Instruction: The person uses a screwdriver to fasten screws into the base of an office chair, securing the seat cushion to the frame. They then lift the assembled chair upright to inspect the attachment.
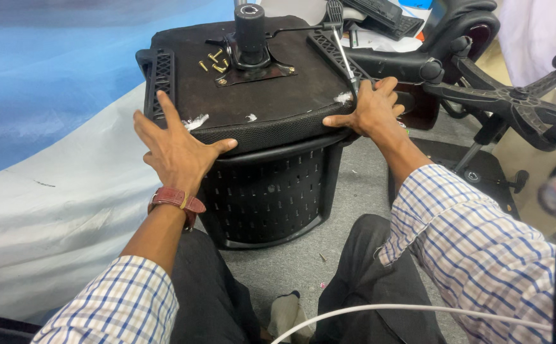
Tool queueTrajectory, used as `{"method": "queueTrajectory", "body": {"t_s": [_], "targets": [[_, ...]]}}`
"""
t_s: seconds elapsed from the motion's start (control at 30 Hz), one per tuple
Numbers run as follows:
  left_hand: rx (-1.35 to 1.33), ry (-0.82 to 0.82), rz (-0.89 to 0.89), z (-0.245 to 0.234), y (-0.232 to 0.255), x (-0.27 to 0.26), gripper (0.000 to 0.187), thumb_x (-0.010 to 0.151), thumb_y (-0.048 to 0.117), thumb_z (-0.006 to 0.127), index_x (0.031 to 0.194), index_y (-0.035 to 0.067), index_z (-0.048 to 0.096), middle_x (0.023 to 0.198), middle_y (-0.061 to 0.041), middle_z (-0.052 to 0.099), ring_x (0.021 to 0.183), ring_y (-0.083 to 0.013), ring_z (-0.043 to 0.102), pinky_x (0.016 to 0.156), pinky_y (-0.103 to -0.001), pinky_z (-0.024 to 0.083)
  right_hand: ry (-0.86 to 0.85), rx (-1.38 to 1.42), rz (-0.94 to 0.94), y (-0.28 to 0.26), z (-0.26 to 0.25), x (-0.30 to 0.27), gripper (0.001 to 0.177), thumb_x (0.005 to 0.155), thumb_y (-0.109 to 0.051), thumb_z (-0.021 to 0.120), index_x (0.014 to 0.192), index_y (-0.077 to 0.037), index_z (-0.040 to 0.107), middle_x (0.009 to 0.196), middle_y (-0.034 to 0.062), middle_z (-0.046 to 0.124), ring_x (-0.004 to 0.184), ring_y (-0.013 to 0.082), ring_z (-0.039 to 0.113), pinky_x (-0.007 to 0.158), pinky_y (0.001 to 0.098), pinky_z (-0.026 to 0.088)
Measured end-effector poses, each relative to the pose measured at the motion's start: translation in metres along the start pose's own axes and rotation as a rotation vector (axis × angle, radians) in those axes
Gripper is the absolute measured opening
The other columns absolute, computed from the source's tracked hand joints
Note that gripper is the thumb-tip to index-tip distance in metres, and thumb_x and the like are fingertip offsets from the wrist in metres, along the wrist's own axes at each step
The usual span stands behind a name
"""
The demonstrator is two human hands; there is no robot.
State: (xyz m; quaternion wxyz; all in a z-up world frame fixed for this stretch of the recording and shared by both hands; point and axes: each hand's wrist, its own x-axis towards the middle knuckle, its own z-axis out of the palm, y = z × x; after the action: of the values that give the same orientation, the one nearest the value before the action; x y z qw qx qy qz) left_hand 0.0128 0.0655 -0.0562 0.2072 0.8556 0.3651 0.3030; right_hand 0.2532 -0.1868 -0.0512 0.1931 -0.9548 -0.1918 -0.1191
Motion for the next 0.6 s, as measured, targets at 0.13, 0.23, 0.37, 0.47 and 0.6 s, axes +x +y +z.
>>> {"method": "queueTrajectory", "body": {"t_s": [0.13,0.23,0.37,0.47,0.6], "targets": [[-0.04,-0.102,-0.179,-0.006,-0.013,0.006,0.157,0.051,0.064,0.094,0.169,0.015,0.002,0.142,-0.031,0.038,0.132,-0.0485,0.045,0.111,-0.058,0.042,0.085,0.092,-0.109,0.014,0.008,0.003,0.119,0.056,-0.062,0.095,0.135,0.011,0.044,0.139,0.0285,0.029,0.118,0.053,0.045,0.093,0.0596,0.051],[-0.029,-0.125,-0.17,-0.004,-0.017,0.011,0.15,0.05,0.063,0.095,0.166,0.016,0.012,0.133,-0.026,0.04,0.125,-0.0449,0.048,0.105,-0.055,0.044,0.138,0.076,-0.191,0.019,0.016,0.001,0.123,0.054,-0.062,0.097,0.132,0.016,0.042,0.137,0.0296,0.029,0.117,0.0541,0.044,0.092,0.0597,0.05],[-0.158,-0.02,-0.091,0.003,-0.023,0.005,0.134,0.049,0.06,0.098,0.157,0.016,0.034,0.128,-0.022,0.037,0.122,-0.045,0.043,0.1,-0.054,0.045,0.262,0.107,-0.283,0.019,0.022,-0.007,0.127,0.055,-0.067,0.099,0.126,0.022,0.043,0.131,0.0291,0.033,0.118,0.0516,0.043,0.094,0.0599,0.048],[-0.133,0.048,-0.043,0.005,-0.023,0.003,0.129,0.05,0.063,0.098,0.153,0.012,0.041,0.123,-0.021,0.038,0.117,-0.0433,0.045,0.099,-0.054,0.045,0.219,0.109,-0.244,0.015,0.015,-0.013,0.119,0.059,-0.069,0.096,0.12,0.021,0.047,0.128,0.0273,0.034,0.118,0.0499,0.043,0.092,0.0593,0.049],[-0.133,0.079,-0.063,0.005,-0.023,-0.002,0.12,0.051,0.064,0.098,0.148,0.016,0.047,0.122,-0.015,0.041,0.118,-0.0377,0.047,0.093,-0.053,0.051,0.218,0.111,-0.159,0.004,0.007,-0.025,0.109,0.06,-0.067,0.095,0.116,0.016,0.052,0.128,0.0248,0.034,0.116,0.0468,0.044,0.09,0.0563,0.051]]}}
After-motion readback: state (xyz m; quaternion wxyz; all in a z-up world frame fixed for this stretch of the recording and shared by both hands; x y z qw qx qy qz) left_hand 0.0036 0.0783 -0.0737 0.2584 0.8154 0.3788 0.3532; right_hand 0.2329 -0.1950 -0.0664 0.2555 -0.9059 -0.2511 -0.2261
